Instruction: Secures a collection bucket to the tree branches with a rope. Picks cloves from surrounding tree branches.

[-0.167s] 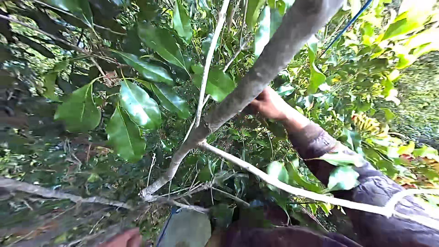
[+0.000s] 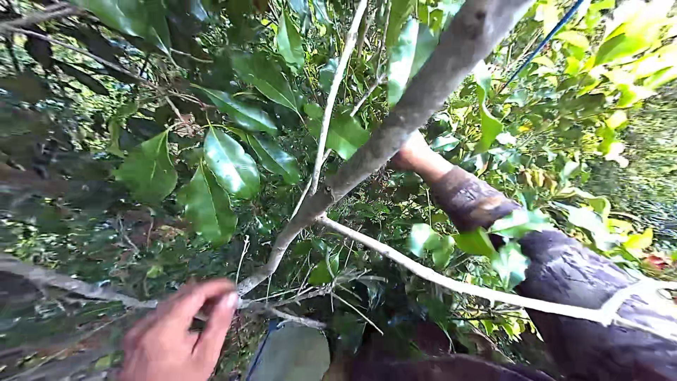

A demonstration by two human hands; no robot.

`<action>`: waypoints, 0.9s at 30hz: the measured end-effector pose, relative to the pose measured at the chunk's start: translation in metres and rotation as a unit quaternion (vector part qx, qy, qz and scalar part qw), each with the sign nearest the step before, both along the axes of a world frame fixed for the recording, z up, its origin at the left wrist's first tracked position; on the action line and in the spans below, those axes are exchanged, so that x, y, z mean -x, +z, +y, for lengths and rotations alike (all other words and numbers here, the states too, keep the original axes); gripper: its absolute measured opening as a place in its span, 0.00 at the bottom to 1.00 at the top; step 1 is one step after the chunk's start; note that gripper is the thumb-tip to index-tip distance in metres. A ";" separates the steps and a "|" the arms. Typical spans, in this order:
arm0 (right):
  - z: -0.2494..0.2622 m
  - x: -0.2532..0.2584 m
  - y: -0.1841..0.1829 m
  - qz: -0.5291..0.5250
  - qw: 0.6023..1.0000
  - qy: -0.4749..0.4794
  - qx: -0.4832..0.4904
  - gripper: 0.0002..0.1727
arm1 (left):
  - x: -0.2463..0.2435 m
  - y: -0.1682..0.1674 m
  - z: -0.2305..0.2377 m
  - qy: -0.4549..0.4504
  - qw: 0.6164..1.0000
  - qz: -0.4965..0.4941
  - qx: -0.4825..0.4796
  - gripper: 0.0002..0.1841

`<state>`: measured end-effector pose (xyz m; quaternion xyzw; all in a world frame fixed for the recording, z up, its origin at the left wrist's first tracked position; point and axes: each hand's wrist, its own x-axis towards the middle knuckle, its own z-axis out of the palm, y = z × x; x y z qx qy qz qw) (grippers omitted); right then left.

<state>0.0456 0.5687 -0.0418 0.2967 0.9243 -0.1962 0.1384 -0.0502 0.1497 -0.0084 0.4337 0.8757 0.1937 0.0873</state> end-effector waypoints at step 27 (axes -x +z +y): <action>0.036 0.077 -0.134 0.392 0.896 -0.157 0.136 0.19 | -0.019 -0.074 0.095 0.053 0.966 0.003 -0.253 0.34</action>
